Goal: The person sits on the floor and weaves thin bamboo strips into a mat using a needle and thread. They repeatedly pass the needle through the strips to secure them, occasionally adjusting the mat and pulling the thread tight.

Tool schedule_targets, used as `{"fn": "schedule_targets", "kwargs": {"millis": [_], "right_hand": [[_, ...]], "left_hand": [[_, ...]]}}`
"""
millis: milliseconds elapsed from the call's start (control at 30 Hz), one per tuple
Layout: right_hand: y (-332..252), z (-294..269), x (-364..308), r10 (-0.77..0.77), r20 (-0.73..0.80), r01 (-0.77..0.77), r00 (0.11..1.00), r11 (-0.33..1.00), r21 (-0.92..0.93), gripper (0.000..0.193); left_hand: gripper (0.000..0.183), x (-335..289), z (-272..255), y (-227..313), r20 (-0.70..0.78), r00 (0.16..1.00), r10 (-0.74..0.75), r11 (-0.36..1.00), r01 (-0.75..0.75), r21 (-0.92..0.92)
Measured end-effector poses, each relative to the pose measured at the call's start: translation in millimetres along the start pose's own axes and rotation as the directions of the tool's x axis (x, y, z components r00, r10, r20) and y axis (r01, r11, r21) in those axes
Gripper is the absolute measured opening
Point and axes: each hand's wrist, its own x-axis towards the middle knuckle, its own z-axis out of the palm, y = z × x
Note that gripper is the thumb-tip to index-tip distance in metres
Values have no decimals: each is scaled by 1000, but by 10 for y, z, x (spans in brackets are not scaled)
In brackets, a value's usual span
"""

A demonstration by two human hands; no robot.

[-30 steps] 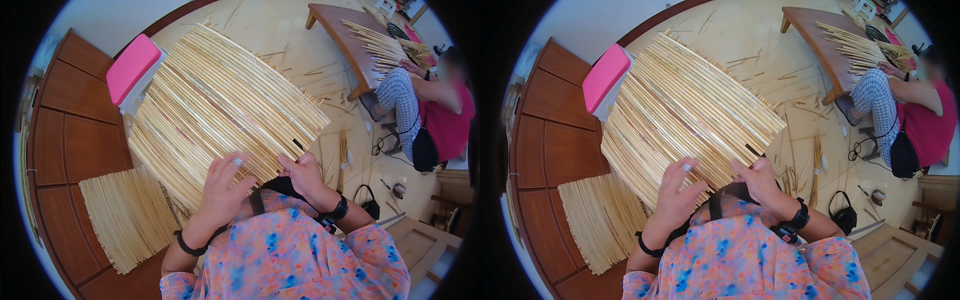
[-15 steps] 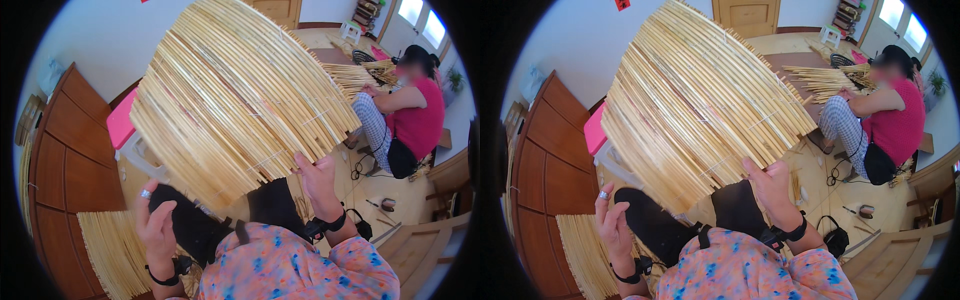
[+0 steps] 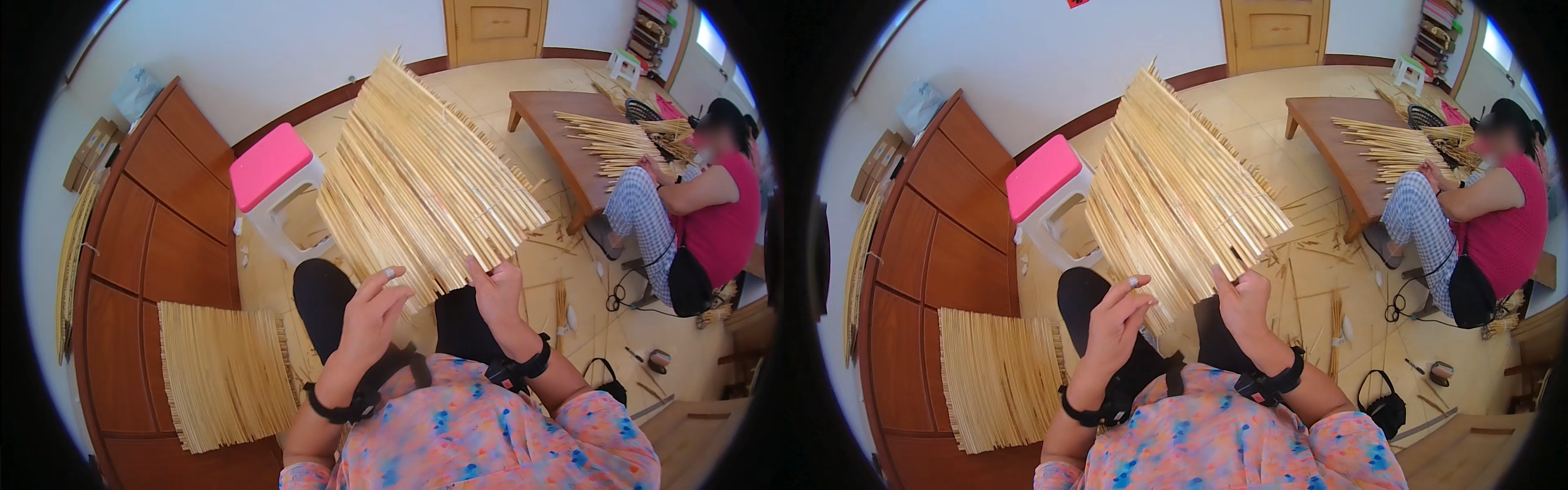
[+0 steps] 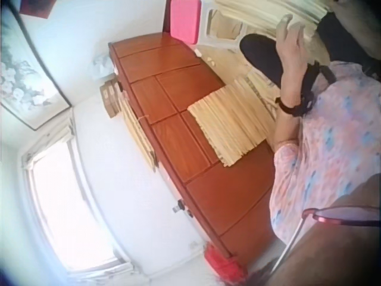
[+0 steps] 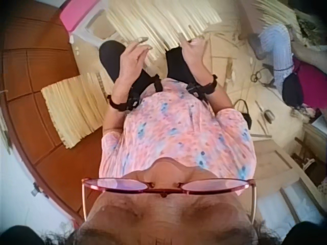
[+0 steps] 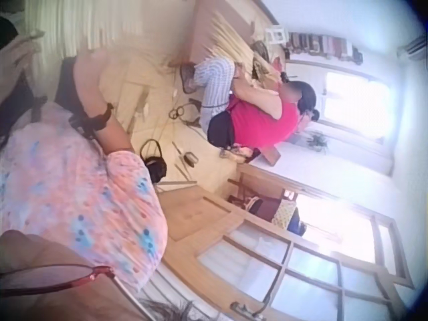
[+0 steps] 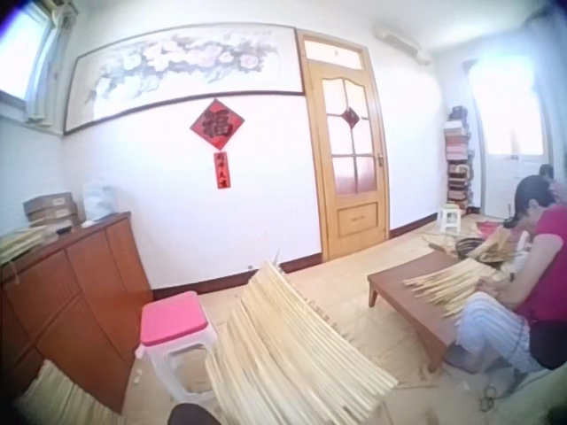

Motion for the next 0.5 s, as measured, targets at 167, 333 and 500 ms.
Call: {"fn": "schedule_targets", "kwargs": {"millis": [167, 333, 500], "right_hand": [[-338, -19, -126, -100, 66, 111, 993, 972, -207, 43], [-490, -28, -180, -183, 179, 224, 967, 944, -241, 25], [-790, 170, -152, -269, 193, 308, 944, 926, -217, 15]], "left_hand": [[16, 276, 109, 44, -42, 996, 82, 991, -77, 105], [28, 241, 304, -22, 46, 994, -95, 994, 92, 61], [29, 211, 399, 59, -2, 970, -245, 959, 242, -148]]}}
